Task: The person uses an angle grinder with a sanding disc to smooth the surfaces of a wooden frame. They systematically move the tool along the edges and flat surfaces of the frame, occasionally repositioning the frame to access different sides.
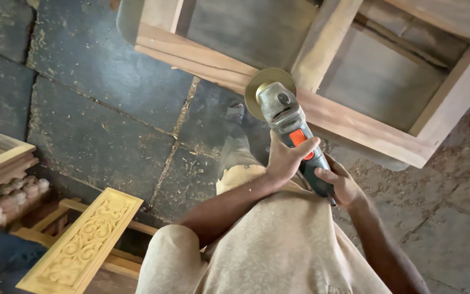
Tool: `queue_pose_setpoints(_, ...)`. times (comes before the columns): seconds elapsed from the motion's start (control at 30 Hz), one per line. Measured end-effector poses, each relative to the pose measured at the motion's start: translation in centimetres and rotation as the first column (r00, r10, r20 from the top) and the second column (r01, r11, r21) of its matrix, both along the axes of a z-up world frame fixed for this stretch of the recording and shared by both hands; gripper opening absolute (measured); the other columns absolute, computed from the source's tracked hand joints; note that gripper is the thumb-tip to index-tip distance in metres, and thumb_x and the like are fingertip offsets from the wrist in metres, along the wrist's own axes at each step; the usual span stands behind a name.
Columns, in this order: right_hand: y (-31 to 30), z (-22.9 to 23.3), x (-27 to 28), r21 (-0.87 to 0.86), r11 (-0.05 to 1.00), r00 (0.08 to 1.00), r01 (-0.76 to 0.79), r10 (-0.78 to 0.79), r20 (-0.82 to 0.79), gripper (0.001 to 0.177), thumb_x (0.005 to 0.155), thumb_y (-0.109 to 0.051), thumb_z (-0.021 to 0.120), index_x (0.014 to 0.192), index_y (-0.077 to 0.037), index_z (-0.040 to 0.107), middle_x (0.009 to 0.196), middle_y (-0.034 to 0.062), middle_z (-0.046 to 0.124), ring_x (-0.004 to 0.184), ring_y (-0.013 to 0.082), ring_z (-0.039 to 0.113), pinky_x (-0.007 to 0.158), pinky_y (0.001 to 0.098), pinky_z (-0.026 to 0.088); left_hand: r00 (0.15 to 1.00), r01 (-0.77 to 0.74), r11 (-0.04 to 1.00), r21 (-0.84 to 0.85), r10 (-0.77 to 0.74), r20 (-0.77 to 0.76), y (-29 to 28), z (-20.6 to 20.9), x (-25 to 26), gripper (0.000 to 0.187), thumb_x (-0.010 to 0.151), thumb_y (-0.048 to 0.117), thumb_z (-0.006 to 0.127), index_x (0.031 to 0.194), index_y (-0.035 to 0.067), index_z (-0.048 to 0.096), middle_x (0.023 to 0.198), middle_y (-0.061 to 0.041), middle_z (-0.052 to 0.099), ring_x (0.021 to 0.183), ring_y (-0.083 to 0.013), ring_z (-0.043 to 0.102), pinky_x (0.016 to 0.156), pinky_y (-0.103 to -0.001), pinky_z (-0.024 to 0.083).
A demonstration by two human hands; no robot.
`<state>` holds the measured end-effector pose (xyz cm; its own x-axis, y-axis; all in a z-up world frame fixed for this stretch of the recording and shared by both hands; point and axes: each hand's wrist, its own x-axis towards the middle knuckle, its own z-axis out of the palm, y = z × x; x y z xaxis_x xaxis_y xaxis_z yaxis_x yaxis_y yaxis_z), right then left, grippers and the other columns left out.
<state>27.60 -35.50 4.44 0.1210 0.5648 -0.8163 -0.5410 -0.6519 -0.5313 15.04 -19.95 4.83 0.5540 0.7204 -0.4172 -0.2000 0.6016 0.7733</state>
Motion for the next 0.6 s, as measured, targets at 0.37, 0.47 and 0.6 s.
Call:
queue_pose_setpoints(0.37,-5.5,-0.7,1.8,-0.039,0.988,0.989,0.149,-0.149,0.006,0.080,0.085,-0.021,0.068,0.157,-0.005,0.037,0.147,0.0131,0.057,0.132,0.0246,0.057,0.108,0.0395,0.047,0.990,0.085,0.996,0.031,-0.081,-0.117,-3.9,0.1,2.4,0.058,0.083,0.021,0.083,0.128,0.002,0.050,0.111,-0.007,0.061,0.099,-0.0154,0.064,0.087,-0.034,0.057)
queue_pose_setpoints(0.47,-7.1,-1.0,2.3,-0.072,0.977,0.979,0.200,-0.201,-0.014,0.080,0.085,-0.021,0.068,0.157,-0.004,0.037,0.144,0.0141,0.058,0.128,0.0255,0.059,0.105,0.0410,0.049,0.986,0.111,0.991,0.078,-0.100,-0.133,-5.1,0.2,3.2,0.065,0.084,0.022,0.083,0.134,0.002,0.047,0.119,-0.009,0.059,0.107,-0.0171,0.062,0.093,-0.035,0.055)
queue_pose_setpoints(0.6,-8.8,-1.2,3.0,-0.071,0.982,0.984,0.178,-0.178,0.010,0.079,0.086,-0.022,0.068,0.157,-0.003,0.040,0.138,0.0167,0.060,0.117,0.0274,0.061,0.096,0.0427,0.051,0.991,0.111,0.993,0.050,-0.107,-0.080,-6.3,0.4,4.1,0.061,0.084,0.022,0.082,0.131,0.002,0.049,0.114,-0.009,0.061,0.102,-0.0166,0.063,0.090,-0.035,0.056)
